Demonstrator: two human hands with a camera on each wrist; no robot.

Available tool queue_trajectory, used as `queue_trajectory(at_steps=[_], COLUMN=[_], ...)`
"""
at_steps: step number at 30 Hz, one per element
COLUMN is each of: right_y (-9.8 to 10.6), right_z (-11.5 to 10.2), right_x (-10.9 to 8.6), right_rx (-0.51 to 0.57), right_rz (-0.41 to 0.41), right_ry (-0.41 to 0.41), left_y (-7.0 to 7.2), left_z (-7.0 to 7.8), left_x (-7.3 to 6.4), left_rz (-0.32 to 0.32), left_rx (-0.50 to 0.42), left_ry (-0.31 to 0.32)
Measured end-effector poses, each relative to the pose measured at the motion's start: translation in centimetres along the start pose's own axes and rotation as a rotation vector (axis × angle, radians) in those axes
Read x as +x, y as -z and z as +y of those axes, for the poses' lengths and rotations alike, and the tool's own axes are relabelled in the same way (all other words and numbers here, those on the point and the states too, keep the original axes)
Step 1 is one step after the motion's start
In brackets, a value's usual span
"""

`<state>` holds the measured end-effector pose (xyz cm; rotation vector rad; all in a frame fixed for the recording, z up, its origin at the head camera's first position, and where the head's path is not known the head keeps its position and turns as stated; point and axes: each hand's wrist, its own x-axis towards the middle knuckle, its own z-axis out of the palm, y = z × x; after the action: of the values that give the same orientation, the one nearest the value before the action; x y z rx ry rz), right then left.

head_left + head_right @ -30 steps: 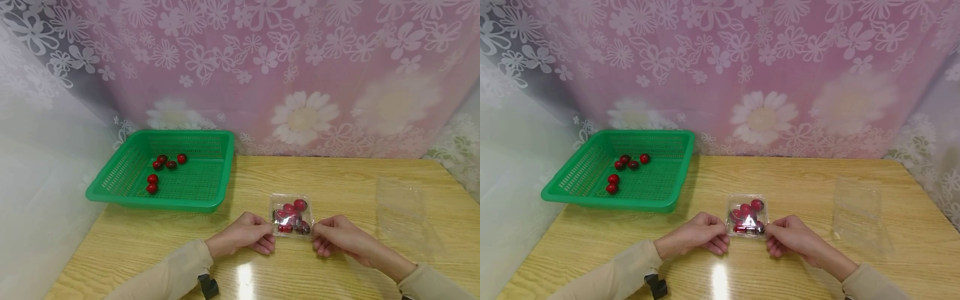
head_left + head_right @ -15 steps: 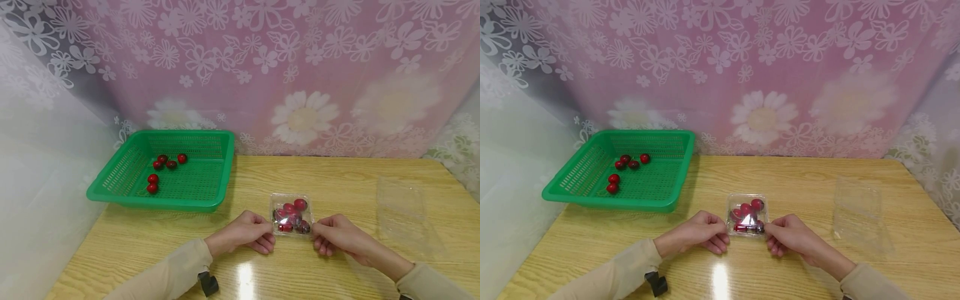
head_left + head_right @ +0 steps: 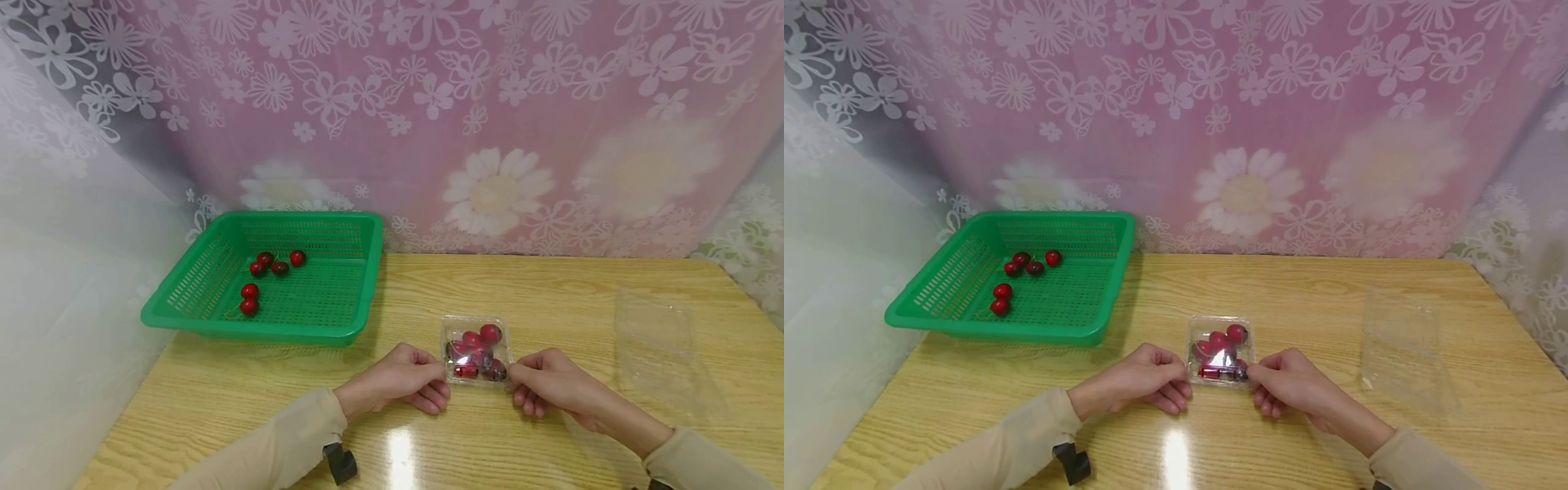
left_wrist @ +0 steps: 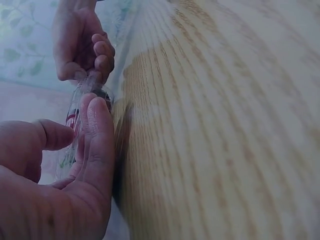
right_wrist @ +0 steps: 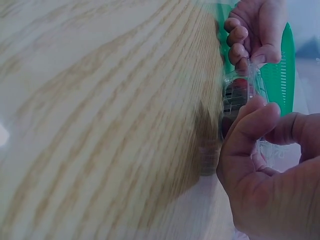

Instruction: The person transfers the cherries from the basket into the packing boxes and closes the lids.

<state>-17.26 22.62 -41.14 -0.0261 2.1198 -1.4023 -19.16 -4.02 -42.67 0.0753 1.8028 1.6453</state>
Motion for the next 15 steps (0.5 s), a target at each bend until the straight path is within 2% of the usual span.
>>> queue_trajectory(at_steps=[15], right_y=[-0.05], right_z=[0.06], right_x=[0.12], right_rx=[-0.010], right_rz=[0.010], right_ry=[0.002], left_y=[-0.21], left_z=[0.07], left_x=[-0.02], left_rz=[0.010], left_rx=[0.001], left_ry=[0.000])
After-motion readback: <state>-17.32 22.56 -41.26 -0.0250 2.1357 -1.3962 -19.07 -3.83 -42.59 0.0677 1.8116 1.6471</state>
